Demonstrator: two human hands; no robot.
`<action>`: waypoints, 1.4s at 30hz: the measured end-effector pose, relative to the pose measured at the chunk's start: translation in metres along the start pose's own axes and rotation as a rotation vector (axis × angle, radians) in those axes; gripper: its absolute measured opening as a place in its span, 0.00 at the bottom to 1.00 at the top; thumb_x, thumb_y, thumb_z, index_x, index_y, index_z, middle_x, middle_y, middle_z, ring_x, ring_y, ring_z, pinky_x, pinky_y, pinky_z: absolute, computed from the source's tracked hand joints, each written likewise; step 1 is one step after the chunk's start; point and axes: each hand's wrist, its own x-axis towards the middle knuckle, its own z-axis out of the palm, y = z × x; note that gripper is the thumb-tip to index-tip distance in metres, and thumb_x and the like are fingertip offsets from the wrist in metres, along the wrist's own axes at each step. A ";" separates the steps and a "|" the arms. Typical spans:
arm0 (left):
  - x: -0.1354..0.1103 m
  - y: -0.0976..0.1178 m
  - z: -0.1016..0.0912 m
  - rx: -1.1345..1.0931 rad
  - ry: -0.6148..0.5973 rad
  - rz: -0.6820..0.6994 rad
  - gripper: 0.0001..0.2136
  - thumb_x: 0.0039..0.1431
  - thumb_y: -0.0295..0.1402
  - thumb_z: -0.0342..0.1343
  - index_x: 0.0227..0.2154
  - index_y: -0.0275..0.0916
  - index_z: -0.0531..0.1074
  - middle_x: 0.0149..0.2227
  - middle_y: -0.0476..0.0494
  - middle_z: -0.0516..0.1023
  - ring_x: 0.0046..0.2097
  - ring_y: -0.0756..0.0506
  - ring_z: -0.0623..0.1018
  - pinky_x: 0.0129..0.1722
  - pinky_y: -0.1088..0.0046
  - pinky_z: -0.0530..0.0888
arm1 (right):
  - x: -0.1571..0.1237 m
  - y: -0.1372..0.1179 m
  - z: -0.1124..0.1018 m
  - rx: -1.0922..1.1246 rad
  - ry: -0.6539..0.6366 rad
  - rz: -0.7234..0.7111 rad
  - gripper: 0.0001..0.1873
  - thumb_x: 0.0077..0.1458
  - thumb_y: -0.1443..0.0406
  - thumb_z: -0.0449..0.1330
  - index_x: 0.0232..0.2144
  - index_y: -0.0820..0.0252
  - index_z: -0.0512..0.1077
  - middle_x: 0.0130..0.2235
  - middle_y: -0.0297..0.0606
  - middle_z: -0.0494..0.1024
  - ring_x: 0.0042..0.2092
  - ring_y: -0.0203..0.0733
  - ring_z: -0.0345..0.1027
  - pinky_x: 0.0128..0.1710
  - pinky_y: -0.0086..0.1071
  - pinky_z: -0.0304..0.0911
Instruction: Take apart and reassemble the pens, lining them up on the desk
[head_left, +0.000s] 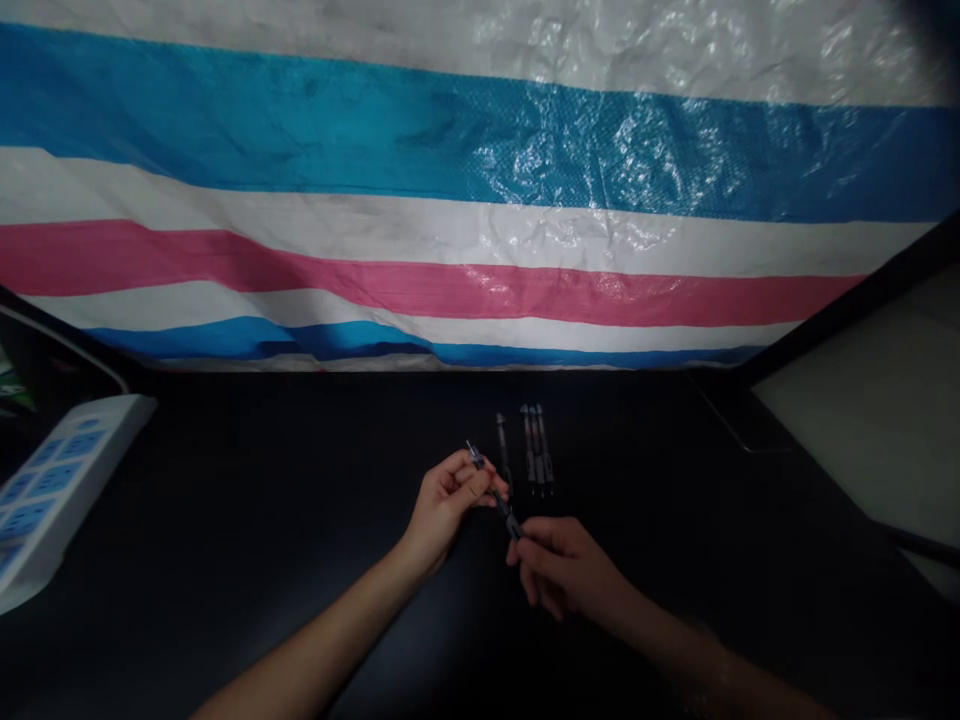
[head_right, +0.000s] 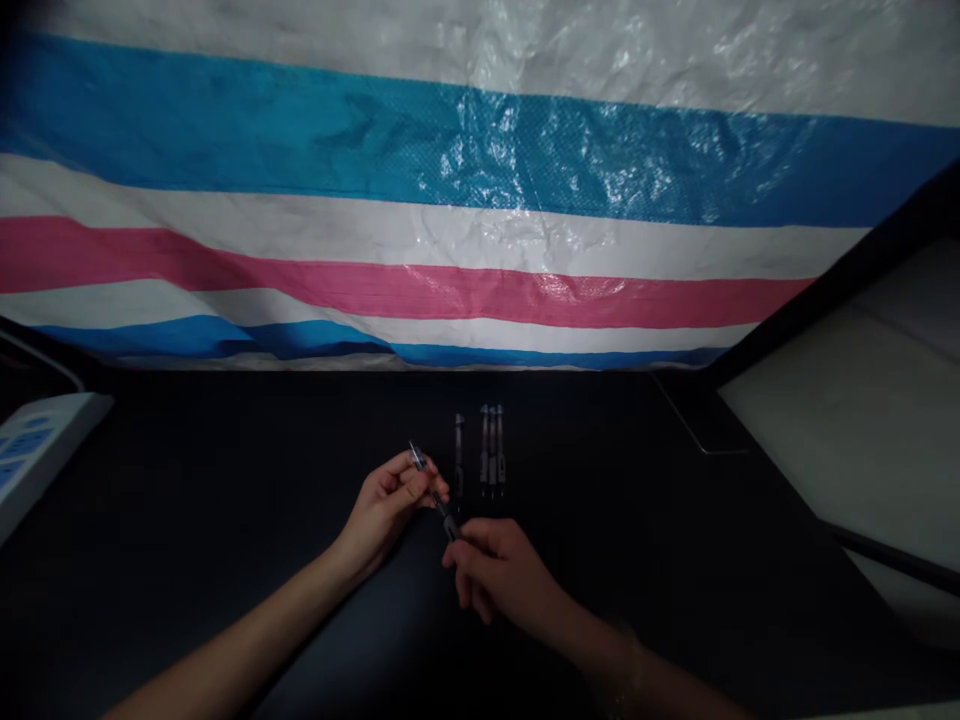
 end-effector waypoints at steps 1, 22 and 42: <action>0.000 0.000 0.000 0.005 -0.009 0.002 0.14 0.51 0.38 0.67 0.33 0.34 0.73 0.28 0.44 0.81 0.30 0.50 0.79 0.31 0.79 0.73 | 0.001 0.000 -0.001 0.026 -0.032 0.024 0.19 0.55 0.52 0.56 0.29 0.63 0.69 0.17 0.30 0.70 0.12 0.26 0.54 0.11 0.20 0.44; 0.004 0.009 0.002 0.256 -0.010 0.100 0.21 0.55 0.35 0.62 0.50 0.37 0.66 0.27 0.47 0.80 0.27 0.50 0.77 0.28 0.77 0.73 | 0.008 0.002 -0.005 0.097 0.065 -0.076 0.17 0.54 0.54 0.58 0.35 0.64 0.70 0.33 0.37 0.75 0.19 0.31 0.69 0.12 0.21 0.57; 0.003 0.010 0.002 0.289 0.066 0.100 0.20 0.55 0.35 0.62 0.49 0.37 0.67 0.27 0.47 0.80 0.28 0.50 0.78 0.28 0.77 0.74 | 0.007 -0.001 -0.004 0.070 0.051 -0.057 0.14 0.53 0.57 0.58 0.34 0.63 0.69 0.30 0.35 0.74 0.19 0.31 0.67 0.13 0.21 0.57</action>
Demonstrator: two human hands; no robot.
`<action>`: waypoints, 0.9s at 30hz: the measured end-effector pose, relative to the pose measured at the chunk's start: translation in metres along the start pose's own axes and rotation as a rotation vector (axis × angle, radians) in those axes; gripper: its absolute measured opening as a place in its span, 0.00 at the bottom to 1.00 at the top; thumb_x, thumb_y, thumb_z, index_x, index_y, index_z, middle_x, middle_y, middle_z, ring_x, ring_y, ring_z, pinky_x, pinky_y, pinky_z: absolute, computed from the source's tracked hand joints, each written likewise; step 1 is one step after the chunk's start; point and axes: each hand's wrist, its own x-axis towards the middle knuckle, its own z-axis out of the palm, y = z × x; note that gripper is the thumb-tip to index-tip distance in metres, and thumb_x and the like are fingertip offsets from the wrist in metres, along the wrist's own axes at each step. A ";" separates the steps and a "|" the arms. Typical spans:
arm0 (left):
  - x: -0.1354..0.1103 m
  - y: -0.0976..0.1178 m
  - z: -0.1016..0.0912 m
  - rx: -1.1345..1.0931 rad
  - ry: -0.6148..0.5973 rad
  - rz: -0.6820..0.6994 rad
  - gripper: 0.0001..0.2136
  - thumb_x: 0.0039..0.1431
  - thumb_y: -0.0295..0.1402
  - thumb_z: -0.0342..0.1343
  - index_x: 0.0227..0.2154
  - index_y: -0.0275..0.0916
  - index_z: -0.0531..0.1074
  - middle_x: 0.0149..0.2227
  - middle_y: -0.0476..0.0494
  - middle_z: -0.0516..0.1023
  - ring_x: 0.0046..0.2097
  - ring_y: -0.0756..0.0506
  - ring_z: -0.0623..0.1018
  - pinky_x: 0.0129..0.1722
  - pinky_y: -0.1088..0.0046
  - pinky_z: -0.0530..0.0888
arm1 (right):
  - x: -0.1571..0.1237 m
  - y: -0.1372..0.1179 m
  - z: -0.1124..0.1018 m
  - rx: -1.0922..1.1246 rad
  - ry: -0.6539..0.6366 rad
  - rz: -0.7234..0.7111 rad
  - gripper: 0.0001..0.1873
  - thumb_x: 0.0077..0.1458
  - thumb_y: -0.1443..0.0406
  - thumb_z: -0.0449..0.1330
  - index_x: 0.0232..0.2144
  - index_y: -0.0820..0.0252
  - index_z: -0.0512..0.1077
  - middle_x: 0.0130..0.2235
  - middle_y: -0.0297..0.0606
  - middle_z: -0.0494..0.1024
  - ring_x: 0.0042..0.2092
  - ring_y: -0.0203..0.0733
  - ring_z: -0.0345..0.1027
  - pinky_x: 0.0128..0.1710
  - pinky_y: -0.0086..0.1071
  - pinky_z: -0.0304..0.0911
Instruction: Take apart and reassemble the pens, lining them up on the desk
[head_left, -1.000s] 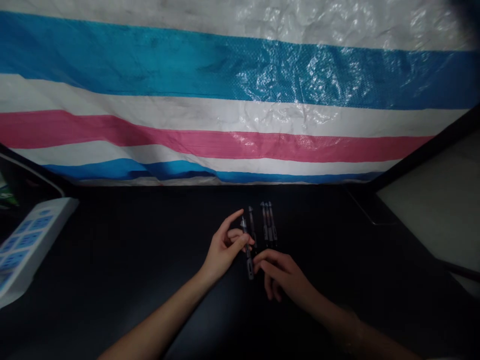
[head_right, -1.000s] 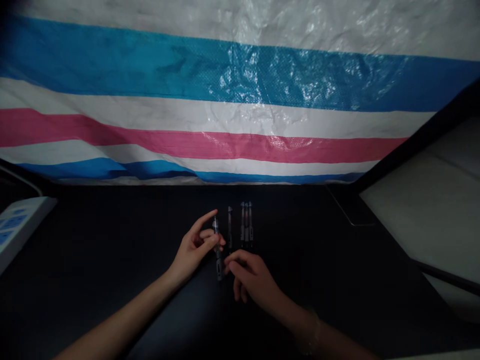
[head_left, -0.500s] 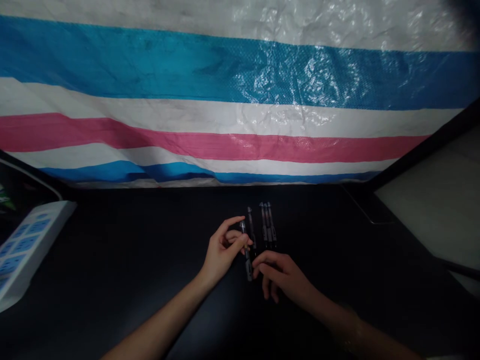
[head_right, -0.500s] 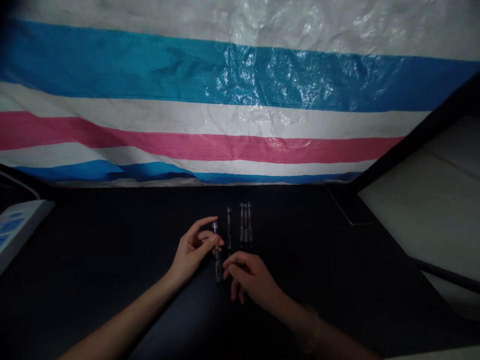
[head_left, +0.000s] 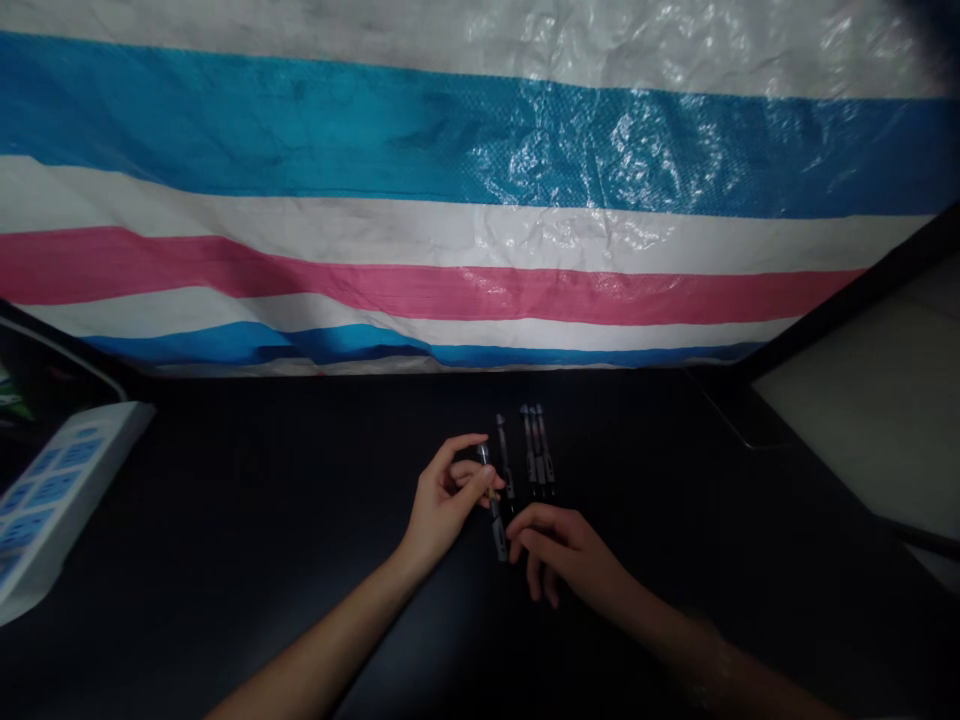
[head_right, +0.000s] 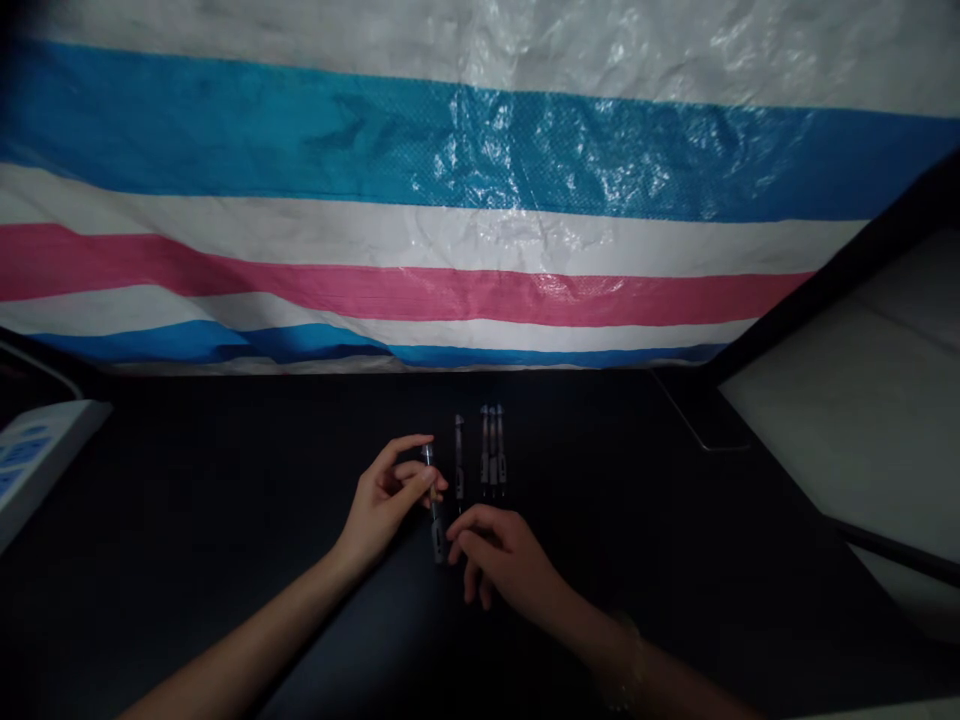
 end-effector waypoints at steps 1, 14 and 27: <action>0.000 0.001 0.000 -0.001 0.008 -0.010 0.21 0.55 0.36 0.62 0.50 0.37 0.66 0.27 0.48 0.80 0.28 0.50 0.78 0.28 0.78 0.74 | 0.000 0.000 0.000 -0.005 -0.002 -0.001 0.14 0.54 0.57 0.58 0.34 0.63 0.70 0.30 0.35 0.74 0.19 0.31 0.67 0.13 0.22 0.57; 0.000 0.002 -0.002 -0.007 0.107 0.043 0.26 0.54 0.36 0.63 0.55 0.39 0.63 0.27 0.49 0.80 0.28 0.49 0.79 0.28 0.77 0.74 | 0.000 0.005 -0.001 -0.006 -0.003 -0.027 0.14 0.55 0.57 0.58 0.34 0.63 0.70 0.30 0.34 0.74 0.19 0.30 0.67 0.13 0.20 0.57; 0.000 0.000 -0.002 -0.046 0.084 0.015 0.24 0.53 0.36 0.63 0.51 0.39 0.63 0.27 0.49 0.80 0.28 0.50 0.79 0.29 0.78 0.74 | -0.001 0.007 0.001 -0.003 0.001 -0.018 0.14 0.54 0.57 0.58 0.34 0.64 0.70 0.30 0.35 0.74 0.19 0.30 0.67 0.13 0.22 0.57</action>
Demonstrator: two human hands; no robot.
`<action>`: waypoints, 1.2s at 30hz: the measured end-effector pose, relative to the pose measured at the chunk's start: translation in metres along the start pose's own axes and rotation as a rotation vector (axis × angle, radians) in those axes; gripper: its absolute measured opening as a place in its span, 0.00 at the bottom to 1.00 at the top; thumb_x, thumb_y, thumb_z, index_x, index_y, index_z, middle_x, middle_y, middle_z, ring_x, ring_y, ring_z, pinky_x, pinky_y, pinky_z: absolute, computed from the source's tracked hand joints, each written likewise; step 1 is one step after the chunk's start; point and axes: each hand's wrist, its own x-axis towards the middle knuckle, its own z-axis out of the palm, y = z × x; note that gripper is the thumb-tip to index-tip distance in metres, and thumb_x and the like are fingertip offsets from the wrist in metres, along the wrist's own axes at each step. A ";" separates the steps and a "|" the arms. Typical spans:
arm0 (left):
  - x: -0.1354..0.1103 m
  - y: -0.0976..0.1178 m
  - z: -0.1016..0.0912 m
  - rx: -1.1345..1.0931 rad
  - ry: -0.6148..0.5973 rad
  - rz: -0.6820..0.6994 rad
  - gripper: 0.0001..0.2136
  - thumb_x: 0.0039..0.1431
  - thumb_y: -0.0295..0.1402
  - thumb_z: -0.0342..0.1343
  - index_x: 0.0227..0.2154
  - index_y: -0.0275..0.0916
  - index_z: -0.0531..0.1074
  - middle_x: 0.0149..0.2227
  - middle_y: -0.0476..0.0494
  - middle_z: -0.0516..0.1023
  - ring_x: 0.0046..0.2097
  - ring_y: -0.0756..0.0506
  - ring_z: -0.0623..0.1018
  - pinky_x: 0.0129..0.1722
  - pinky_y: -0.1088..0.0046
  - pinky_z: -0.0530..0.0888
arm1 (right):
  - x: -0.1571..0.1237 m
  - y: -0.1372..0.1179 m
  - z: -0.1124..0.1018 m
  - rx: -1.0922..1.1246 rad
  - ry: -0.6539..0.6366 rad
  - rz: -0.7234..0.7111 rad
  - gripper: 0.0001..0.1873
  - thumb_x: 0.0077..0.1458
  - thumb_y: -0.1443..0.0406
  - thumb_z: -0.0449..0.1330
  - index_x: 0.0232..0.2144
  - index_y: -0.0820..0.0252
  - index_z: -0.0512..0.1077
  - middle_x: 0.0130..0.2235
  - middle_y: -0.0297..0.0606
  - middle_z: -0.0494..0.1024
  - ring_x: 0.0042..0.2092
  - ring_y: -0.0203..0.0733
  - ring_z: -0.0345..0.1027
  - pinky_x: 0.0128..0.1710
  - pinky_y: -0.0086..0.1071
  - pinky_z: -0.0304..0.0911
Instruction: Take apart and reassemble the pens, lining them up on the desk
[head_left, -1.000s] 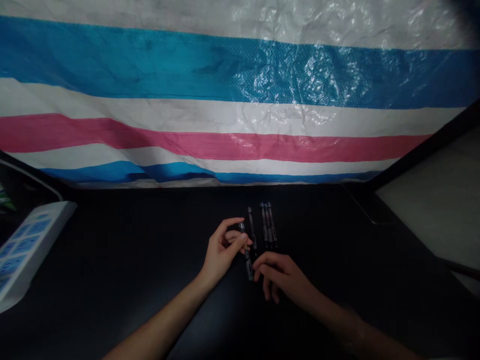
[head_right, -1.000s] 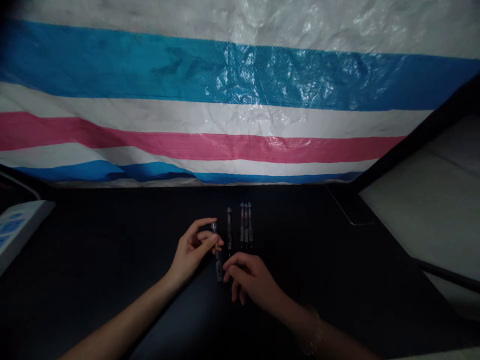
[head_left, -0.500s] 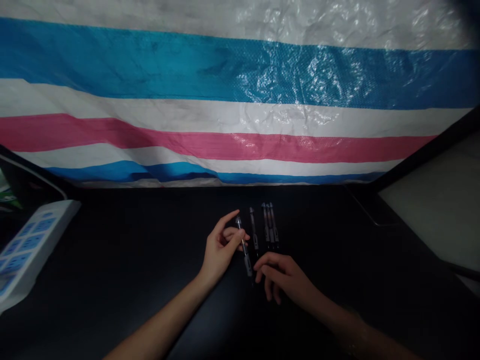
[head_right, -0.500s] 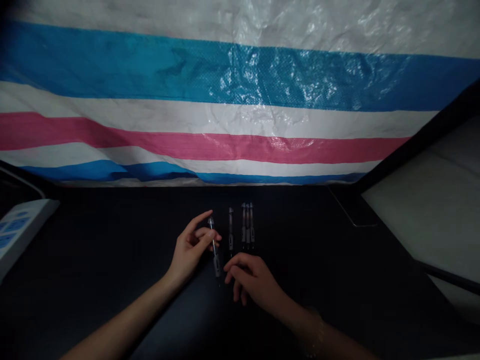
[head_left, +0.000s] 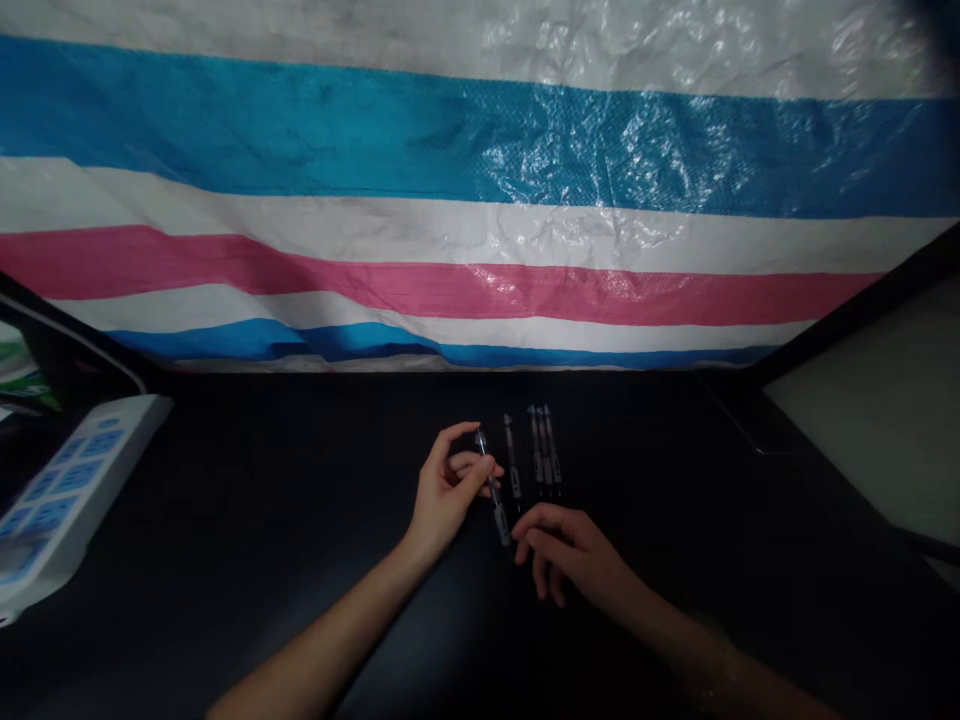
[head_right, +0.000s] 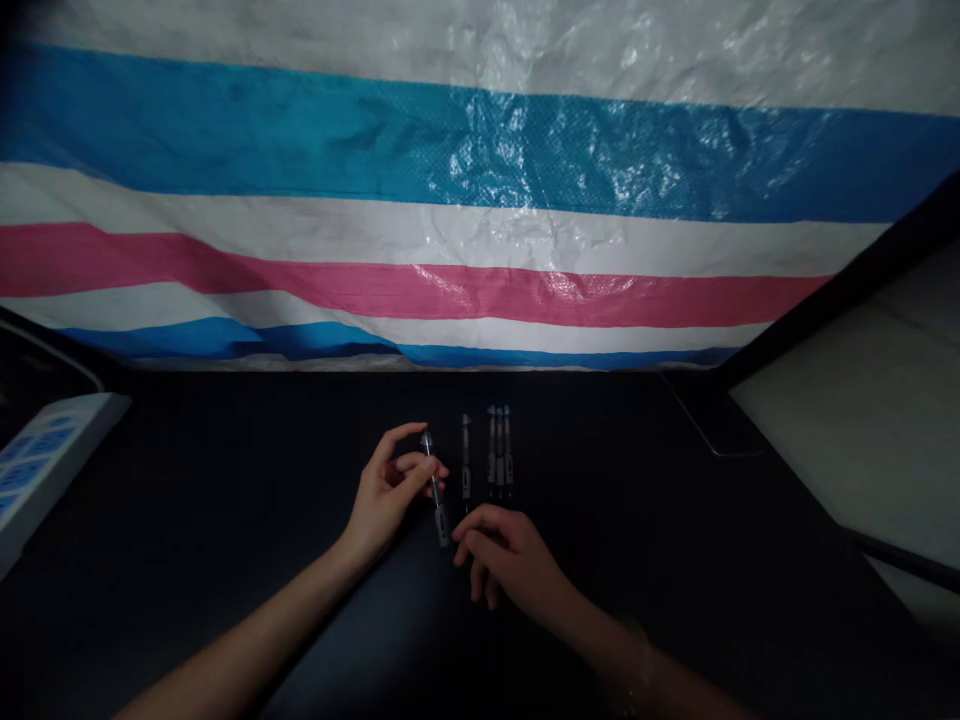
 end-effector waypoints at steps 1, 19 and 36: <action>0.000 0.000 0.000 0.001 -0.001 -0.006 0.23 0.53 0.37 0.63 0.50 0.39 0.64 0.27 0.49 0.80 0.28 0.50 0.79 0.29 0.78 0.74 | 0.000 0.000 0.000 -0.004 -0.001 -0.002 0.14 0.54 0.57 0.58 0.34 0.64 0.70 0.30 0.35 0.74 0.19 0.30 0.66 0.13 0.22 0.57; 0.018 -0.001 -0.011 0.123 0.096 0.083 0.25 0.54 0.36 0.63 0.54 0.40 0.65 0.30 0.50 0.76 0.27 0.51 0.76 0.28 0.76 0.75 | 0.001 -0.004 0.000 -0.010 -0.006 0.000 0.12 0.55 0.58 0.57 0.34 0.64 0.70 0.29 0.34 0.74 0.18 0.30 0.67 0.13 0.21 0.57; 0.008 -0.006 -0.012 0.760 -0.217 0.448 0.12 0.59 0.28 0.55 0.47 0.40 0.72 0.37 0.46 0.72 0.35 0.49 0.75 0.38 0.70 0.75 | -0.004 -0.020 -0.023 -0.804 0.287 -0.548 0.08 0.58 0.70 0.55 0.39 0.60 0.72 0.35 0.39 0.77 0.34 0.40 0.72 0.33 0.34 0.70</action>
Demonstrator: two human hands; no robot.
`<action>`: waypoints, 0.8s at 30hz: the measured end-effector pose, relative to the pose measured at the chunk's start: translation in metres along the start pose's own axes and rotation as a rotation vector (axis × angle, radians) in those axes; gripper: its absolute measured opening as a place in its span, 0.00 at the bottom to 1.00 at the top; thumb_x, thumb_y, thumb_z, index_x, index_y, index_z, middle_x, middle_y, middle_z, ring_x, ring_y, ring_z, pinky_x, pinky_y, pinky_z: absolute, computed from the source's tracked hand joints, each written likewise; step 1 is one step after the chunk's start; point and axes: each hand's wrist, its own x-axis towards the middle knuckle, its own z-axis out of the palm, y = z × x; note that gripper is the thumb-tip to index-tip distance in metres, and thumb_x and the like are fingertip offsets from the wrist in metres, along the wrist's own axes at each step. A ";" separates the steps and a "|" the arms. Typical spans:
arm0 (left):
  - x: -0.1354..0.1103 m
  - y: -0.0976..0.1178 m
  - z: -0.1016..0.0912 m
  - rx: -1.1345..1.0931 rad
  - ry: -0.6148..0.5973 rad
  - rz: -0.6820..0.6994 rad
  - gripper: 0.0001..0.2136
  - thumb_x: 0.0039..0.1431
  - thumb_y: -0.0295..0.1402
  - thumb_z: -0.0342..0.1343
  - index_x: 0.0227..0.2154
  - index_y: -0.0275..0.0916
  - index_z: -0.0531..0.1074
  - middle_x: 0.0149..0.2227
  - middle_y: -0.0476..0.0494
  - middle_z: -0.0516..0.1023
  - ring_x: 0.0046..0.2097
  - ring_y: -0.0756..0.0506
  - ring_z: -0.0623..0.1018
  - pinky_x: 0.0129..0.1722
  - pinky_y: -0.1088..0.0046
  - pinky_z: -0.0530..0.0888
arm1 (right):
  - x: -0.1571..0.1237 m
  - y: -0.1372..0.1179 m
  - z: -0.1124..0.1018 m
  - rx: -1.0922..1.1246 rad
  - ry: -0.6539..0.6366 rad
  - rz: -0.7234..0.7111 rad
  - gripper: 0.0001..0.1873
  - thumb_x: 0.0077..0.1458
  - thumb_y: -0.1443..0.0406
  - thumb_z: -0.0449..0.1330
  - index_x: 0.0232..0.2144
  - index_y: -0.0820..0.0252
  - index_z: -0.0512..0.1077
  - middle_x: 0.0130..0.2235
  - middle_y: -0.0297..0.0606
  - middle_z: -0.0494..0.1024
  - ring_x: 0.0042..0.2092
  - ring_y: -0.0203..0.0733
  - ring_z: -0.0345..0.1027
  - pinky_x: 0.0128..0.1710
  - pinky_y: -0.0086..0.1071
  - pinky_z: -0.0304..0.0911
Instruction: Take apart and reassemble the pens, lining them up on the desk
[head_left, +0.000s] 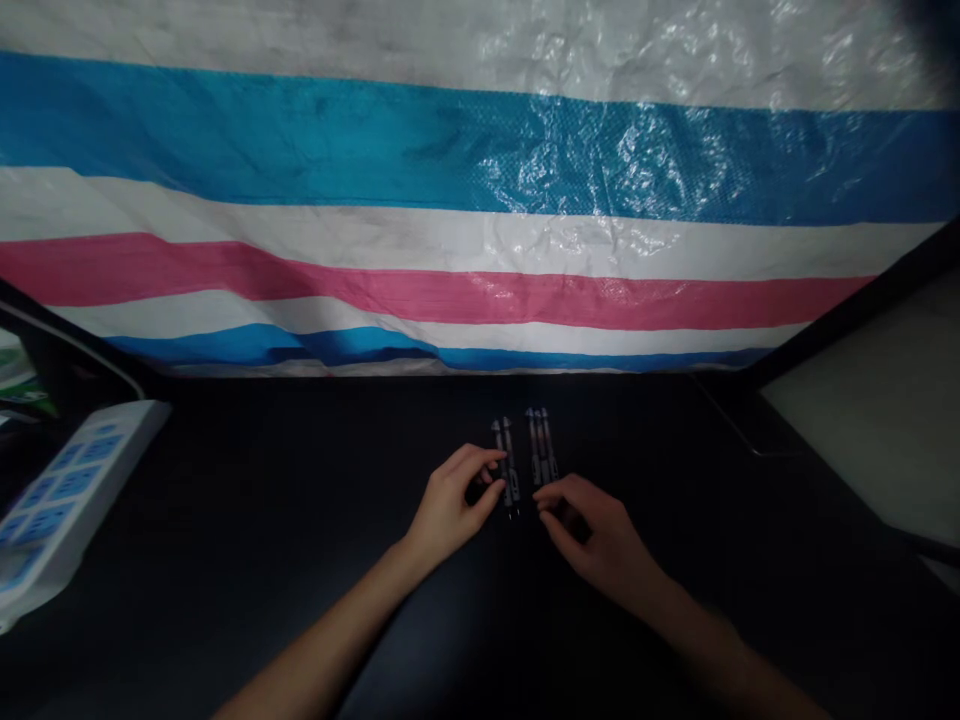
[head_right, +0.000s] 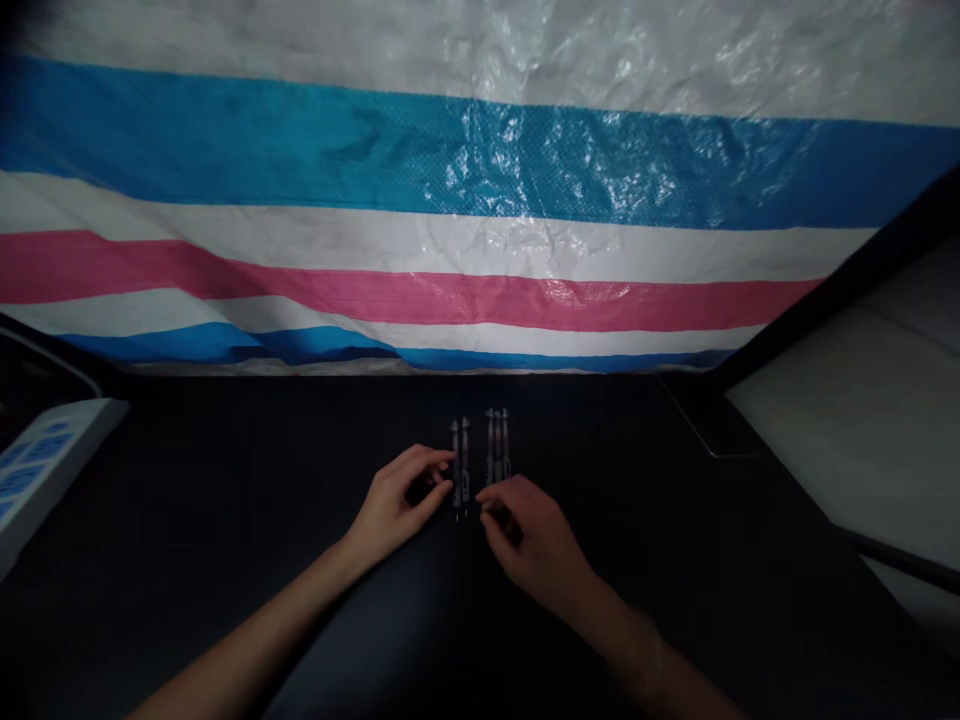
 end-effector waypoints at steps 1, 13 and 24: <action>-0.001 0.001 0.000 0.032 -0.032 0.024 0.13 0.59 0.29 0.55 0.48 0.41 0.71 0.39 0.45 0.72 0.36 0.48 0.75 0.39 0.69 0.75 | 0.002 0.004 -0.004 -0.147 0.024 -0.130 0.11 0.58 0.71 0.54 0.42 0.61 0.72 0.38 0.41 0.77 0.40 0.44 0.71 0.40 0.39 0.70; -0.005 -0.004 0.007 0.310 -0.255 0.238 0.15 0.60 0.35 0.58 0.50 0.40 0.70 0.51 0.38 0.69 0.46 0.42 0.71 0.46 0.62 0.73 | 0.007 0.024 0.003 -0.742 -0.003 -0.588 0.12 0.62 0.74 0.51 0.41 0.67 0.75 0.44 0.47 0.79 0.48 0.49 0.69 0.52 0.50 0.65; -0.006 -0.004 0.007 0.309 -0.223 0.264 0.15 0.61 0.34 0.58 0.49 0.39 0.70 0.50 0.38 0.70 0.48 0.41 0.71 0.46 0.62 0.74 | 0.011 0.021 0.005 -0.744 0.007 -0.709 0.12 0.62 0.75 0.52 0.35 0.67 0.76 0.36 0.42 0.79 0.44 0.47 0.71 0.50 0.44 0.69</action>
